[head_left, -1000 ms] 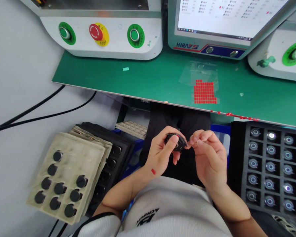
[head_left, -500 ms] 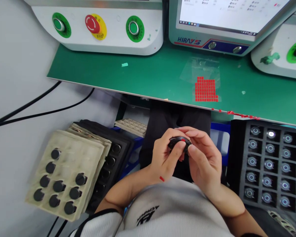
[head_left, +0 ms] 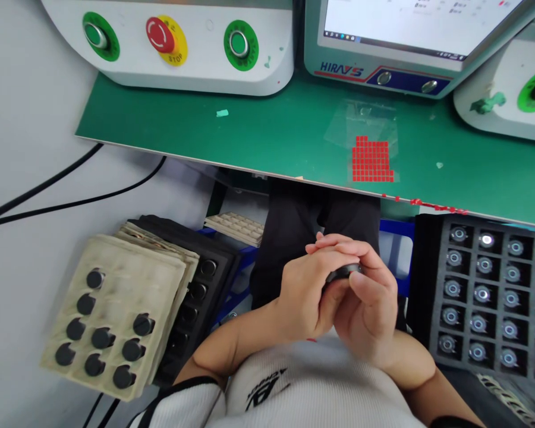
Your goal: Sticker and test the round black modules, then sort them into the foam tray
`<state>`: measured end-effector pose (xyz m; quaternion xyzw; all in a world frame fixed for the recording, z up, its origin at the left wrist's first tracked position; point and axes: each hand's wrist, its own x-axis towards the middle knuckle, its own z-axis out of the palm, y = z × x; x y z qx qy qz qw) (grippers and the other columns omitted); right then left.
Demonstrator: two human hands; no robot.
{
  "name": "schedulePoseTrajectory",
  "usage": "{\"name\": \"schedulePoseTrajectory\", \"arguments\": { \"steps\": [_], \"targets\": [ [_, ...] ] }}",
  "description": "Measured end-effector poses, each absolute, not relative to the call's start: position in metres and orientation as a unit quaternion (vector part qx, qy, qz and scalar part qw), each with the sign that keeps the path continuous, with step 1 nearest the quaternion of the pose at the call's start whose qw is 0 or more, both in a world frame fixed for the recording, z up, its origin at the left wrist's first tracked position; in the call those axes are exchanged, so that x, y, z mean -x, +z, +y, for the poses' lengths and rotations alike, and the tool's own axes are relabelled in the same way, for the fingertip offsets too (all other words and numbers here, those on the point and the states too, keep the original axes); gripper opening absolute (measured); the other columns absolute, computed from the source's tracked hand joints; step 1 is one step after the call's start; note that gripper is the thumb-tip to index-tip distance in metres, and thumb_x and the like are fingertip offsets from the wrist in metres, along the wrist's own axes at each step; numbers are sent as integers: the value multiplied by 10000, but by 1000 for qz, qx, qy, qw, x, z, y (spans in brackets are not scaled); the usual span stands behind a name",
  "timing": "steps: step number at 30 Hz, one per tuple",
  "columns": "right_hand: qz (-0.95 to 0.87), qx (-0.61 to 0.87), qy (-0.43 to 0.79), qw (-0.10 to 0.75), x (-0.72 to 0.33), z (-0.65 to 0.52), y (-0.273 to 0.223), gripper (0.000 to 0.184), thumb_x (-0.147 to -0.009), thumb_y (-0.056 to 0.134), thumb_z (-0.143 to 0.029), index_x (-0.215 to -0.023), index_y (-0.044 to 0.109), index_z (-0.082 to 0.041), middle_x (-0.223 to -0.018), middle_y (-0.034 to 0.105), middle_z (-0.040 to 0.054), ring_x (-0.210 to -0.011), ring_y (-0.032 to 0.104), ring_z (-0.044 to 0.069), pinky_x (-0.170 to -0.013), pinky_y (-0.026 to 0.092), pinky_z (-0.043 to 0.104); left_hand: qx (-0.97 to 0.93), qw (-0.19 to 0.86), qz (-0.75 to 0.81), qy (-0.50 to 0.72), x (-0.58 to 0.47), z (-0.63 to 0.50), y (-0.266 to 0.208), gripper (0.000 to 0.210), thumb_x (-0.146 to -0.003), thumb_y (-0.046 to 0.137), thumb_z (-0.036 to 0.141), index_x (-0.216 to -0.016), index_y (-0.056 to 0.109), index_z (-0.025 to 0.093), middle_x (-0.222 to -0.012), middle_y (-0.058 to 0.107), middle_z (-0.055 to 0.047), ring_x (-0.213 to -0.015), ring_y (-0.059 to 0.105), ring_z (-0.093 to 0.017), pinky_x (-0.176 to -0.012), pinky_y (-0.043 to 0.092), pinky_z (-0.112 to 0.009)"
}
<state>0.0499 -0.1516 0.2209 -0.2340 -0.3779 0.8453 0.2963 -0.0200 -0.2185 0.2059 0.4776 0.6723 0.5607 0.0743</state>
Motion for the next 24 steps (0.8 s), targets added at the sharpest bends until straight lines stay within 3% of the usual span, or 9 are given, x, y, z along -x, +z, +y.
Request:
{"name": "schedulePoseTrajectory", "arguments": {
  "steps": [5,12,17,20,22,24],
  "targets": [
    [-362,271,824,341,-46,-160,217,202,-839,576,-207,-927,748,-267,-975,743,-25,-930,726,150,-1030,526,336,-496,32,683,536,17,-216,205,234,-996,432,245,-1170,555,151,-969,733,-71,-892,723,-149,-824,585,-232],
    [-326,276,838,340,-49,-162,218,162,-861,573,-294,-891,732,-286,-971,727,-28,-944,719,160,-950,567,340,-540,-2,666,515,20,-212,205,241,-1017,373,238,-1117,554,113,-991,747,-93,-969,725,-138,-858,581,-208],
    [-354,289,818,349,-49,-163,222,162,-900,544,-295,-864,700,-280,-941,715,-33,-906,724,160,-1042,520,412,-545,2,653,526,20,-213,207,225,-1003,399,225,-1145,541,124,-1017,741,-110,-970,724,-165,-826,590,-238],
    [-425,283,789,343,-55,-158,230,202,-952,510,-369,-872,669,-275,-931,702,0,-879,722,183,-965,569,436,-520,113,611,587,19,-215,216,186,-988,438,226,-1134,540,173,-978,731,-94,-919,723,-187,-792,598,-290],
    [-492,256,764,330,-61,-152,234,240,-929,537,-487,-982,651,-282,-1035,690,47,-926,709,227,-856,608,434,-425,282,543,667,19,-216,224,148,-994,454,276,-1070,562,207,-913,716,-64,-795,706,-172,-685,589,-281],
    [-563,220,727,325,-66,-146,234,315,-860,639,-473,-1119,599,-298,-1157,658,77,-997,685,257,-810,611,432,-284,450,444,721,20,-216,232,187,-990,477,362,-996,579,206,-815,682,-49,-608,631,-132,-531,519,-240]
  ]
}}
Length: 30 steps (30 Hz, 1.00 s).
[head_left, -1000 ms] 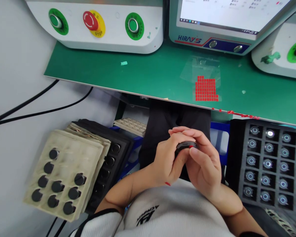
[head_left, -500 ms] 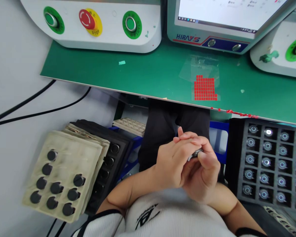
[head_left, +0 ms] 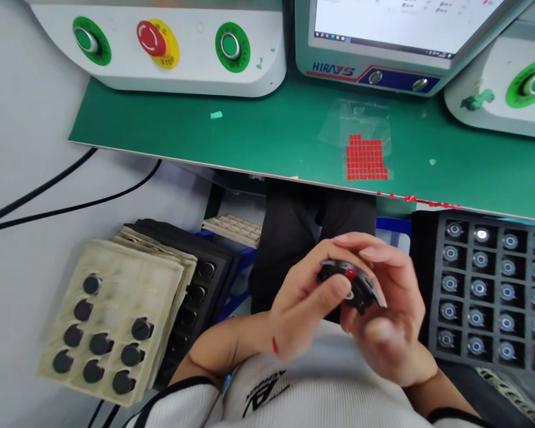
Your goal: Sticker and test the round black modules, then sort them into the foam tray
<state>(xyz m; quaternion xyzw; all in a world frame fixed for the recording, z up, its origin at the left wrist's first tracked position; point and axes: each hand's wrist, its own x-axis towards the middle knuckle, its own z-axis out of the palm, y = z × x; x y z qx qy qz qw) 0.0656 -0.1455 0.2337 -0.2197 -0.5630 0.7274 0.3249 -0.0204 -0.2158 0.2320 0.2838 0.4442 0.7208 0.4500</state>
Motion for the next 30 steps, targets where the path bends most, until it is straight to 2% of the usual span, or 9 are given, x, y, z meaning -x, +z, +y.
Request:
{"name": "schedulePoseTrajectory", "arguments": {
  "steps": [3,8,13,17,20,24,30],
  "targets": [
    [-640,161,664,351,-69,-136,226,514,-747,746,-280,-1205,517,-316,-1201,649,79,-1061,651,271,-861,585,468,-140,581,345,724,23,-213,238,263,-936,562,446,-917,588,185,-698,616,-41,-500,527,-101,-431,393,-204],
    [-704,130,574,397,-69,-126,212,592,-679,786,-274,-1191,498,-343,-1086,713,43,-1012,678,291,-928,552,556,-73,644,294,703,23,-212,235,298,-888,620,472,-869,593,176,-663,594,-30,-443,444,-70,-383,319,-175],
    [-707,83,587,386,-75,-116,203,646,-664,842,-288,-1229,532,-346,-1053,754,15,-925,733,255,-921,590,504,-52,646,304,698,20,-213,233,346,-853,661,511,-834,597,172,-607,578,-19,-425,399,-63,-369,280,-181],
    [-708,100,573,400,-76,-110,193,618,-563,917,-391,-1085,586,-373,-987,775,-5,-818,754,272,-830,629,520,-56,643,292,706,18,-210,237,352,-890,615,517,-813,563,178,-581,533,-4,-448,388,-71,-386,249,-196],
    [-684,94,591,417,-73,-109,189,547,-565,920,-396,-998,590,-350,-968,782,-7,-797,763,273,-786,649,501,-23,642,304,703,17,-209,238,333,-888,623,502,-821,548,184,-592,534,1,-469,392,-71,-405,251,-198],
    [-656,82,631,407,-69,-110,190,479,-660,879,-364,-1041,591,-331,-1004,782,3,-867,766,255,-841,646,484,10,645,303,701,18,-211,236,329,-859,654,500,-833,557,186,-606,545,-7,-485,418,-81,-405,269,-203],
    [-646,79,648,396,-62,-109,191,508,-641,896,-285,-1052,598,-297,-1042,768,24,-929,754,248,-943,606,494,21,632,309,710,20,-206,229,353,-831,679,507,-813,558,176,-621,537,-8,-490,406,-76,-408,260,-199]
  ]
}}
